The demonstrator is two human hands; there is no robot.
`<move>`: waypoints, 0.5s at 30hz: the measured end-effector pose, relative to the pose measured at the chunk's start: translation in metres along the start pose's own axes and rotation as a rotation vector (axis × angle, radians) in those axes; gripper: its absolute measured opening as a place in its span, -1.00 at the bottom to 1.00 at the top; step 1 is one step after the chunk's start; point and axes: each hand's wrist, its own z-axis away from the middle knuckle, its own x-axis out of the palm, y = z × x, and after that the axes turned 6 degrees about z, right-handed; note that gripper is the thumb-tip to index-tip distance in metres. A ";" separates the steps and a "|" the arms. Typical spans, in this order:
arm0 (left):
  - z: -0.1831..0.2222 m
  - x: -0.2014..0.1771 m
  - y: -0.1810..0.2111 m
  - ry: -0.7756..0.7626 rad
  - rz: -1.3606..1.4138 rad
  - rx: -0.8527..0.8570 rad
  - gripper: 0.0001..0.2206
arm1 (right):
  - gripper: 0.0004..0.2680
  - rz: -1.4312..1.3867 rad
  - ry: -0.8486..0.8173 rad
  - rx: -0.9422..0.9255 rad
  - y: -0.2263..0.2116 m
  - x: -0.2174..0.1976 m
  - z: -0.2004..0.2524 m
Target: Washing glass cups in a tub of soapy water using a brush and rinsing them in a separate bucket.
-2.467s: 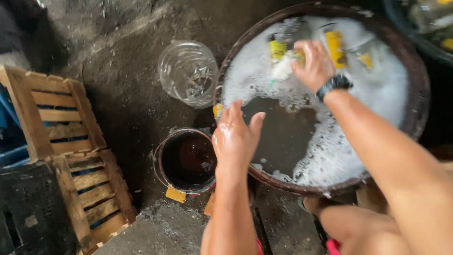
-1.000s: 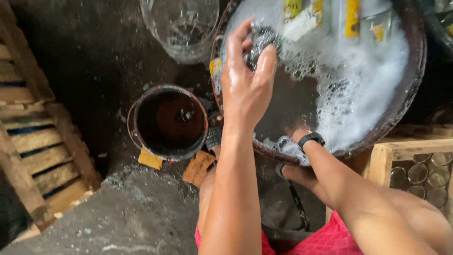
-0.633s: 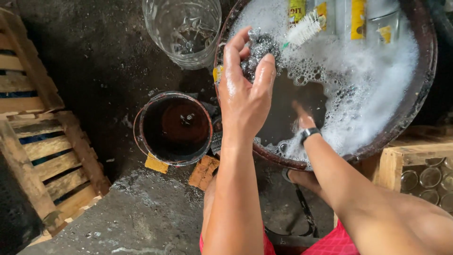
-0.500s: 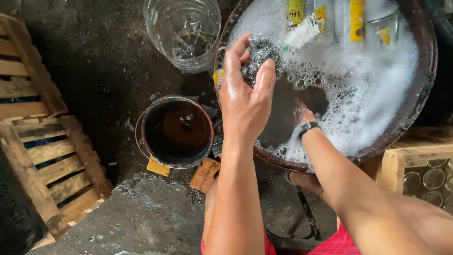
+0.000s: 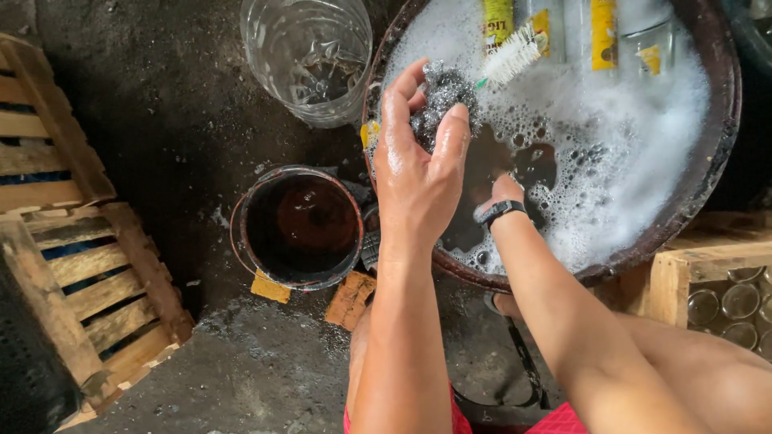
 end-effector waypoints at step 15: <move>0.000 -0.003 -0.001 0.037 0.004 0.042 -0.60 | -0.75 -0.437 -0.122 0.050 -0.008 0.004 0.092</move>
